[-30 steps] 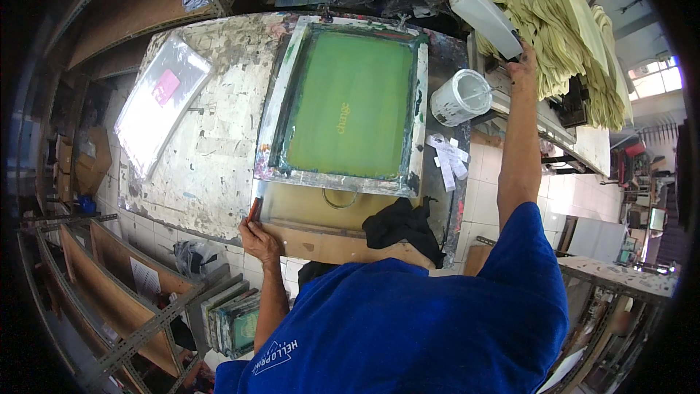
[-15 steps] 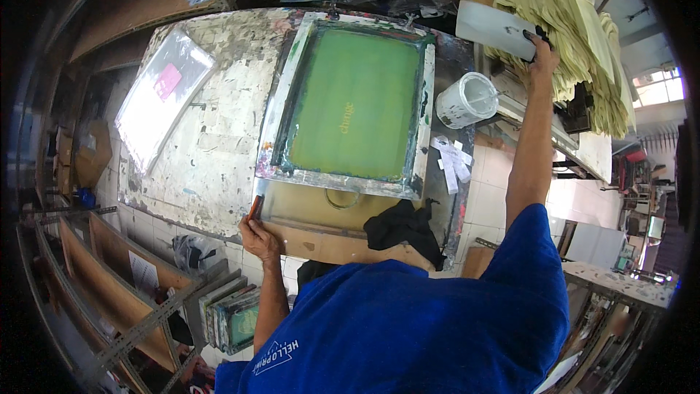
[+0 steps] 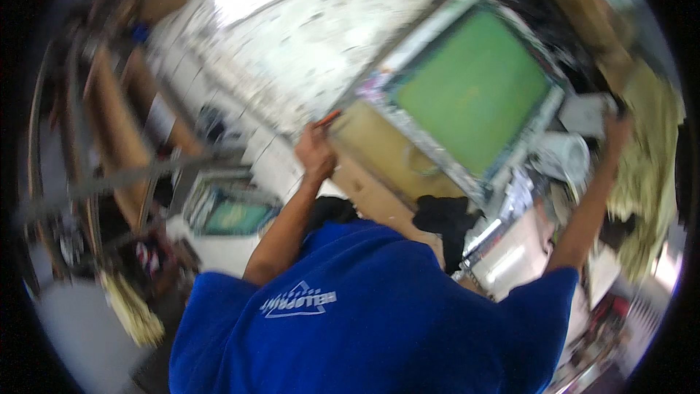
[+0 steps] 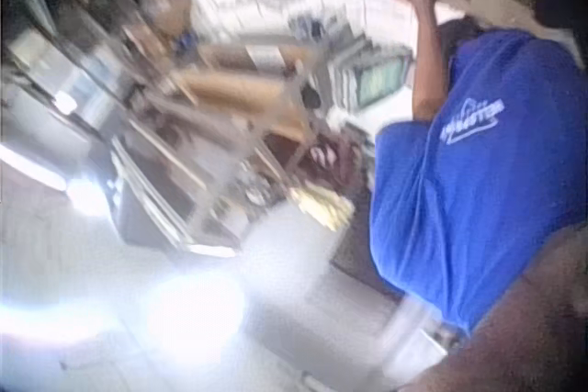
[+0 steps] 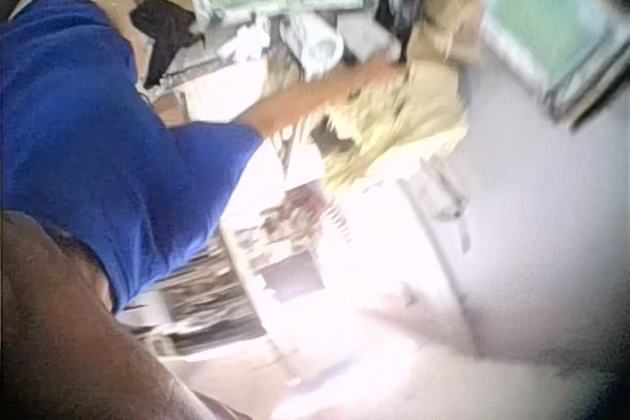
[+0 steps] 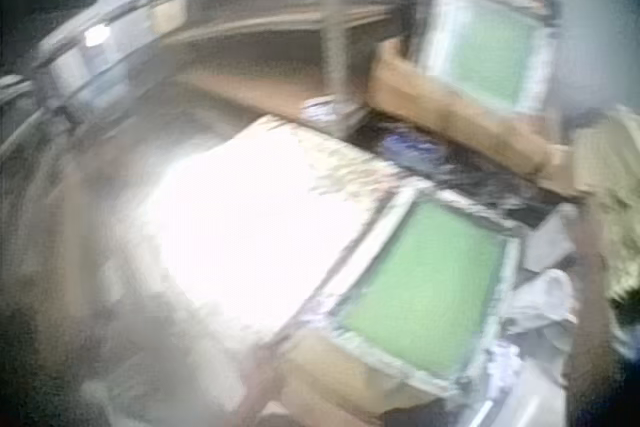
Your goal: The person peels a strip of tape from a small printed block and places it on a table near a screen printing frame. They then pick up a printed sheet from the floor and wipe the surface of the print with a black cloth.
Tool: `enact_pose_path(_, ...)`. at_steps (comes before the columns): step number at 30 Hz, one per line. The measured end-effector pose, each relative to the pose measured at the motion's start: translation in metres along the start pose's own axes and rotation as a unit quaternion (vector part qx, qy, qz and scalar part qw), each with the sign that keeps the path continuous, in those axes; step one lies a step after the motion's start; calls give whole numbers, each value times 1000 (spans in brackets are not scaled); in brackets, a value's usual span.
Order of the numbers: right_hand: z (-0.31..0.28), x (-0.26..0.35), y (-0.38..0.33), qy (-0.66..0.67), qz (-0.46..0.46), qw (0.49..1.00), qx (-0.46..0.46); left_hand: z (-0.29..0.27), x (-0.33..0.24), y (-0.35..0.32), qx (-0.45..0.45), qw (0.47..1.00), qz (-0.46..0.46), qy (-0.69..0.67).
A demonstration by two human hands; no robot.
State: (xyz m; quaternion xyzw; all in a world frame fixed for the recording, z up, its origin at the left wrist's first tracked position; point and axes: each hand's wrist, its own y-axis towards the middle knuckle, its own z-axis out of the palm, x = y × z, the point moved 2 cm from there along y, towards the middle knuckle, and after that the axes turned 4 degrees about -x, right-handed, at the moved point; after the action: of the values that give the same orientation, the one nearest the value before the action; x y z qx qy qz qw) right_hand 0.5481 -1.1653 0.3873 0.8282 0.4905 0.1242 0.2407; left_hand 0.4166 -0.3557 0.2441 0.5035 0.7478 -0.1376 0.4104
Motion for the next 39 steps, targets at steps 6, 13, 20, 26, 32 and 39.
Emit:
enact_pose_path(6,-3,-38,29,-50,-50,993,98,-18,-3,-2,4,999,37,9)
enact_pose_path(13,-76,-18,54,-60,-21,998,7,-19,-3,-3,4,999,43,-23)
enact_pose_path(20,-195,111,-17,33,-92,965,-242,-25,8,-6,4,997,45,-64)
enact_pose_path(26,-270,222,-151,227,-86,937,-251,-30,14,-3,6,992,59,-115)
enact_pose_path(32,-317,315,-331,210,-67,962,-162,-73,73,-40,124,891,-131,-417)
enact_pose_path(39,-270,397,-516,358,-65,931,19,-205,267,-186,215,881,-293,-303)
